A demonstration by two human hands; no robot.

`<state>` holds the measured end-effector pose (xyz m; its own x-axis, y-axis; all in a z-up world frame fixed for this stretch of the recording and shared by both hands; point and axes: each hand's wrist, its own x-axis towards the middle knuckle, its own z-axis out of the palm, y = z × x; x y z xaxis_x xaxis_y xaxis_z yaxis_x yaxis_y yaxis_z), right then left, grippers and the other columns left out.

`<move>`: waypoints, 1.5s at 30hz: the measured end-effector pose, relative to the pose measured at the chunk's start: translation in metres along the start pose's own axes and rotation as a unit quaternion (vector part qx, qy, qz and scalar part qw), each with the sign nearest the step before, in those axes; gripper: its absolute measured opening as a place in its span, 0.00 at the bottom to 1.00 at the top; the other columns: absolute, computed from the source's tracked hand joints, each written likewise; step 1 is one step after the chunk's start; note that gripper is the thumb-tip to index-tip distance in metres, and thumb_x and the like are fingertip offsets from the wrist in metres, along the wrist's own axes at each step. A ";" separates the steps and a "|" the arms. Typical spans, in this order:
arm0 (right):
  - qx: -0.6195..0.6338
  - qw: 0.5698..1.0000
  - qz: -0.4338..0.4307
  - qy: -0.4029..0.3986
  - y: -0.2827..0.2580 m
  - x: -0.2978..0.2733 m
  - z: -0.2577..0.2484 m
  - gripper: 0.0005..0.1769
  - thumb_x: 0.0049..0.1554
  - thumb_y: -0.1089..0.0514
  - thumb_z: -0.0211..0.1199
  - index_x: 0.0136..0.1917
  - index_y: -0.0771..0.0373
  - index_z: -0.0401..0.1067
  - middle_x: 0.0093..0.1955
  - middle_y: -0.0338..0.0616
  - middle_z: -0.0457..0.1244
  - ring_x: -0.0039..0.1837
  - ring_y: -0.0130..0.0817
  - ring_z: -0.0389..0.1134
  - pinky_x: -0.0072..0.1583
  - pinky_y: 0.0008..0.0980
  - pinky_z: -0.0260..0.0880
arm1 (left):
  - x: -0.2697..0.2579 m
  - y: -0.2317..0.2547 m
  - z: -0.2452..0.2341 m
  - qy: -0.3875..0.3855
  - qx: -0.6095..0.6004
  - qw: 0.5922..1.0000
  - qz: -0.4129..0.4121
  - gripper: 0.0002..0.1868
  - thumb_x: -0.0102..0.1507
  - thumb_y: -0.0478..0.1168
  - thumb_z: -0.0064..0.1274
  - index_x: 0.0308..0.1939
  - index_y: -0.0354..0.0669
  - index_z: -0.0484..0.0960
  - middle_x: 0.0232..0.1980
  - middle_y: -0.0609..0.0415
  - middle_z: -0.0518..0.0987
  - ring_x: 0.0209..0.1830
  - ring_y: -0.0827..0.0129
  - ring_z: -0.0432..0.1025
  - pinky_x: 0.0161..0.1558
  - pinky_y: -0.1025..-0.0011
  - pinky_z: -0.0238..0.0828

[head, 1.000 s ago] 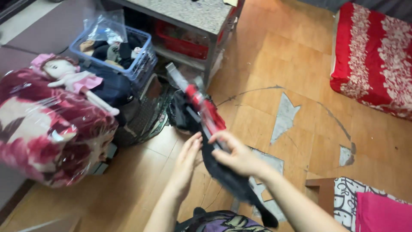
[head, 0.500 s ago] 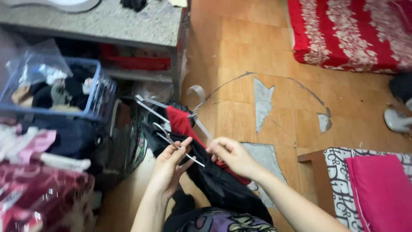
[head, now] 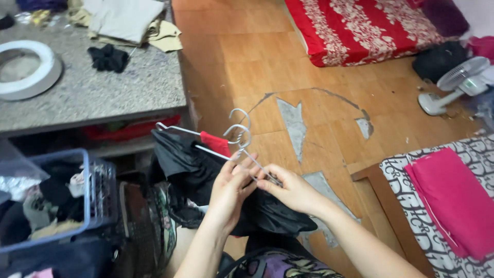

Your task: Hanging clothes on hangers and organizing them in a closet

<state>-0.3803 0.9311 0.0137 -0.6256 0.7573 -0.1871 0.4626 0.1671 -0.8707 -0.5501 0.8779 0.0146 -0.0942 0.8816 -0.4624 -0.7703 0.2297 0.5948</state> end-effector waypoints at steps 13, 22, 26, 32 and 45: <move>-0.217 0.948 0.009 0.231 0.050 0.145 -0.093 0.25 0.58 0.55 0.58 0.69 0.51 0.65 0.61 0.48 0.71 0.63 0.54 0.71 0.57 0.52 0.70 | 0.213 0.001 0.061 -0.182 0.137 0.972 0.056 0.37 0.57 0.26 0.55 0.71 0.42 0.65 0.74 0.53 0.70 0.74 0.73 0.65 0.73 0.75 0.58; -0.127 0.945 0.129 0.271 0.077 0.276 -0.261 0.16 0.45 0.43 0.79 0.46 0.46 0.86 0.35 0.27 0.77 0.39 0.18 0.73 0.49 0.22 0.71 | 0.395 0.090 0.080 -0.157 0.268 0.917 0.251 0.14 0.64 0.29 0.54 0.53 0.36 0.83 0.43 0.50 0.86 0.41 0.74 0.80 0.48 0.77 0.80; -0.190 0.940 0.022 0.283 0.124 0.312 -0.329 0.15 0.42 0.44 0.80 0.45 0.42 0.87 0.29 0.28 0.71 0.35 0.20 0.71 0.45 0.24 0.70 | 0.419 0.145 0.088 -0.012 0.553 0.682 0.477 0.33 0.52 0.43 0.70 0.61 0.46 0.77 0.48 0.58 0.82 0.52 0.63 0.75 0.59 0.66 0.64; -0.295 0.871 -0.269 0.286 0.092 0.374 -0.390 0.14 0.40 0.48 0.80 0.41 0.47 0.83 0.29 0.24 0.69 0.30 0.19 0.69 0.42 0.25 0.72 | 0.467 0.182 0.091 -0.081 0.700 0.568 0.425 0.45 0.56 0.62 0.70 0.71 0.50 0.69 0.74 0.46 0.65 0.76 0.51 0.57 0.69 0.40 0.44; -0.456 0.755 -0.253 0.398 0.017 0.620 -0.504 0.24 0.45 0.37 0.72 0.55 0.41 0.79 0.60 0.28 0.69 0.65 0.33 0.65 0.72 0.41 0.49 | 0.625 0.319 0.147 -0.142 0.598 0.734 0.289 0.07 0.69 0.48 0.54 0.40 0.54 0.81 0.29 0.58 0.82 0.29 0.67 0.78 0.37 0.69 0.69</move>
<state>-0.4441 1.7212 0.1125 -0.4595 0.5294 0.7131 0.7576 0.6527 0.0036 -0.7620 1.5633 0.0124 0.0794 0.9856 0.1495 0.4675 -0.1692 0.8676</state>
